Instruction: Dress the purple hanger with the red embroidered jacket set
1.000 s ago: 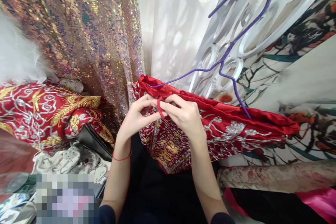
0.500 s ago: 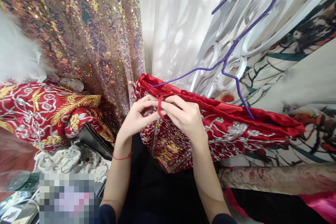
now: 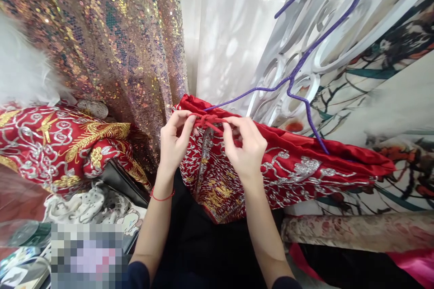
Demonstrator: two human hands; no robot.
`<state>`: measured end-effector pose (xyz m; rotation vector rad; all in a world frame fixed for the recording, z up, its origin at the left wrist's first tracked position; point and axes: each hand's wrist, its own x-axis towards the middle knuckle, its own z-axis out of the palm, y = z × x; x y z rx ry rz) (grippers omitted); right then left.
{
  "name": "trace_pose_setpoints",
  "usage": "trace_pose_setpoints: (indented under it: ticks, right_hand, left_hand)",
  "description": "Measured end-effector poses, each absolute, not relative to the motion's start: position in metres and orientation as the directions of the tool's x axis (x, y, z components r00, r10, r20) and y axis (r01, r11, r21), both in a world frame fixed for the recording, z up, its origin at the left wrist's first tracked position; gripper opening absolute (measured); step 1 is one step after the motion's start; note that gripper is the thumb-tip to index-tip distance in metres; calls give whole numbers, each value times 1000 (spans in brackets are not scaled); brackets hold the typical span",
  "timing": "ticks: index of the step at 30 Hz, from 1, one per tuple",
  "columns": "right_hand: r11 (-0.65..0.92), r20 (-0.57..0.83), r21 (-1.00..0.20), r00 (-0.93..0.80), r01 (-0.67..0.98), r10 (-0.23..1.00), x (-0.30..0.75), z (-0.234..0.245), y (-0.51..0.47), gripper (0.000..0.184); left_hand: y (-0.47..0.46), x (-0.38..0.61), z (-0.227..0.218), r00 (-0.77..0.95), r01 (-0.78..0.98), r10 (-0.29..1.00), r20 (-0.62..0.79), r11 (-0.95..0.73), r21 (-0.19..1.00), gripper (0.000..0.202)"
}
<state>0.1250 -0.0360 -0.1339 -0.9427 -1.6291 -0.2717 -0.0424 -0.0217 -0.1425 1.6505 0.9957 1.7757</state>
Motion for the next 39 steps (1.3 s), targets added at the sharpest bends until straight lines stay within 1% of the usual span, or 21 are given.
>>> trace_pose_setpoints:
  ticks: [3,11,16,19,22,23,25,27,28,29,30,32,35,37,39]
  right_hand:
    - [596,910,-327,75,733,407,128,-135,-38,14]
    - [526,915,-346,156,777,372,137,-135,-43,14]
    - [487,909,-357,176,797,379,143,-136,-44,15]
    - [461,918,-347,195,817,346,146,-140,-44,15]
    - [446,915,-369,235,816,327,146,-144,-45,15]
    - [452,904,-399,260,798,339,144,-145,-46,14]
    - [492,858,-497,320,715,402,139,-145,-49,12]
    - [552,807,-582,344,597,480,132,-146,-53,11]
    - [584,801,-592,326,556,502,127,-146,-55,11]
    - [615,812,-576,290,539,507,123,-147,-57,9]
    - [643,834,-540,244,544,494,120,-147,-58,6]
    - [675,884,-443,163,590,437,113,-148,-60,2]
    - [634,923,-346,131,692,362,107,-150,-60,5]
    - [580,925,-327,126,746,359,104,-151,-59,7]
    - [543,915,-328,117,773,387,102,-151,-57,6]
  left_hand:
    - [-18,-45,-146,-178,229,740,649,-610,759,22]
    - [-10,-53,-143,-268,443,610,746,-610,657,22]
    - [-5,-60,-140,-272,526,548,791,-604,599,18]
    - [-2,-66,-138,-263,575,509,820,-599,556,17]
    - [-2,-69,-138,-221,604,503,836,-602,522,17]
    - [-4,-70,-138,-201,600,509,837,-612,516,16]
    - [-8,-68,-137,-147,581,507,849,-651,489,16]
    - [-13,-65,-136,-43,588,478,877,-698,409,32]
    - [-15,-63,-136,31,611,461,887,-711,348,38]
    - [-16,-60,-135,108,642,444,890,-715,279,40]
    - [-17,-58,-134,174,673,432,885,-709,214,38]
    - [-15,-54,-132,236,718,427,873,-682,139,30]
    - [-9,-52,-131,220,745,420,881,-655,126,23]
    - [-6,-52,-131,206,748,410,888,-651,127,19]
    - [-5,-51,-131,199,746,401,894,-654,128,16]
